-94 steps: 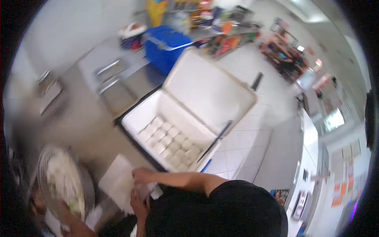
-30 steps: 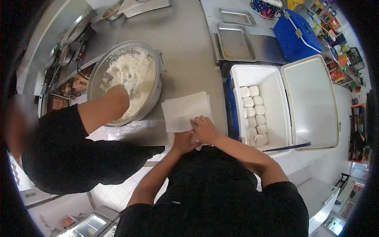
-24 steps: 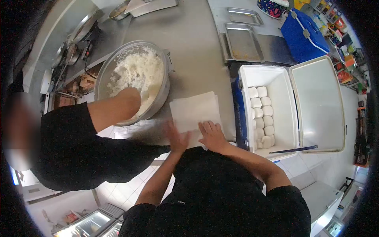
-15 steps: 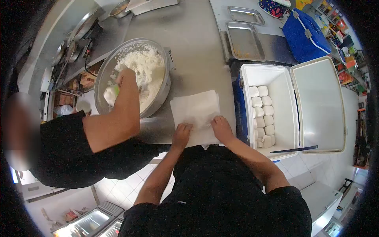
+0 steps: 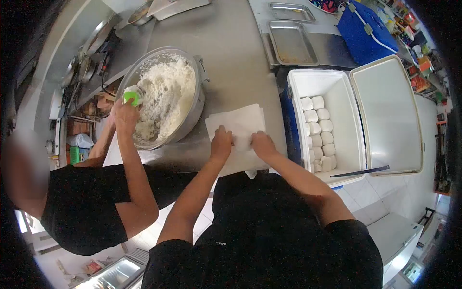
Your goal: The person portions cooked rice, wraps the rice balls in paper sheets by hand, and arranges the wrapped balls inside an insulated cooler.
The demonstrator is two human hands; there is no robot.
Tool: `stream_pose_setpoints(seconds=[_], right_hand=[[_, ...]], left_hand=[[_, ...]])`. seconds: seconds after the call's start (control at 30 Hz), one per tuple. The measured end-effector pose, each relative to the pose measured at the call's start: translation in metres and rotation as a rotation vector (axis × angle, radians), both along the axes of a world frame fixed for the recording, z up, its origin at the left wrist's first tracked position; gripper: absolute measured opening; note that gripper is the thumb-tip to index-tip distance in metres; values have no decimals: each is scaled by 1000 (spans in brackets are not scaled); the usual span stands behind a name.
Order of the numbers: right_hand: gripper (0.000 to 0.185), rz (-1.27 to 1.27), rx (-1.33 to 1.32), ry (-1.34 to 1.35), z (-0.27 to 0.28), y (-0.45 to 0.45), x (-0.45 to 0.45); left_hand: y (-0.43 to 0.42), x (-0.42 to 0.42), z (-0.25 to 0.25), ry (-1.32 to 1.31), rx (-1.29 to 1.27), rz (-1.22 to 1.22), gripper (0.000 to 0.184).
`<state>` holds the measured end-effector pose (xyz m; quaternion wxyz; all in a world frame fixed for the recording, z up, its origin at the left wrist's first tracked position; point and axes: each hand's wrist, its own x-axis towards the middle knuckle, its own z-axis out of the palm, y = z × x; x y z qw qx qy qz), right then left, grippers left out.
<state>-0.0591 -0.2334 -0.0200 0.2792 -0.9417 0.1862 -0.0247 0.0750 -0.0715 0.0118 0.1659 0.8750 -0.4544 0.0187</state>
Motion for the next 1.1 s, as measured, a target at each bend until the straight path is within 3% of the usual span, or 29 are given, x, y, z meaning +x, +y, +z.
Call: stream_pose_setpoints(seconds=[0.1, 0.2, 0.27, 0.37, 0.43, 0.53, 0.63, 0.73, 0.77, 0.8, 0.9, 0.97, 1.07, 1.1], right_hand=[[12, -51, 41, -149, -5, 5, -5], [13, -133, 146, -369, -23, 7, -1], [20, -203, 191, -446, -27, 13, 3], [41, -544, 706, -132, 34, 12, 16], [56, -522, 784, -239, 31, -1, 21], [54, -549, 866, -370, 24, -2, 22], [53, -454, 868, -366, 65, -3, -2], [50, -293, 777, -406, 91, -8, -30], [46, -231, 688, -472, 93, -7, -37], [43, -167, 596, -536, 96, -10, -43], [43, -151, 681, -464, 124, -43, -82], [40, -157, 723, -125, 176, -82, -106], [40, -533, 870, -355, 165, -134, -127], [40, -639, 879, -399, 143, -160, -126]], left_hand=[[7, -24, -13, 70, -167, 28, 9], [3, -42, -6, 234, -135, 264, 10], [-9, -47, 0, 392, -278, 351, 13], [-20, -57, 6, 462, -378, 373, 17], [-36, -63, 23, 508, -424, 384, 21], [-44, -69, 44, 809, -448, 354, 29], [-51, -73, 70, 1400, -750, 426, 43], [-68, -94, 99, 1308, -764, 659, 46], [-67, -95, 97, 1333, -806, 609, 65], [-65, -101, 96, 1362, -804, 552, 68], [-70, -115, 115, 1431, -762, 294, 81], [-73, -116, 134, 1441, -698, 32, 97], [-63, -99, 122, 1257, -526, -210, 95], [-53, -93, 117, 1013, -244, -191, 81]])
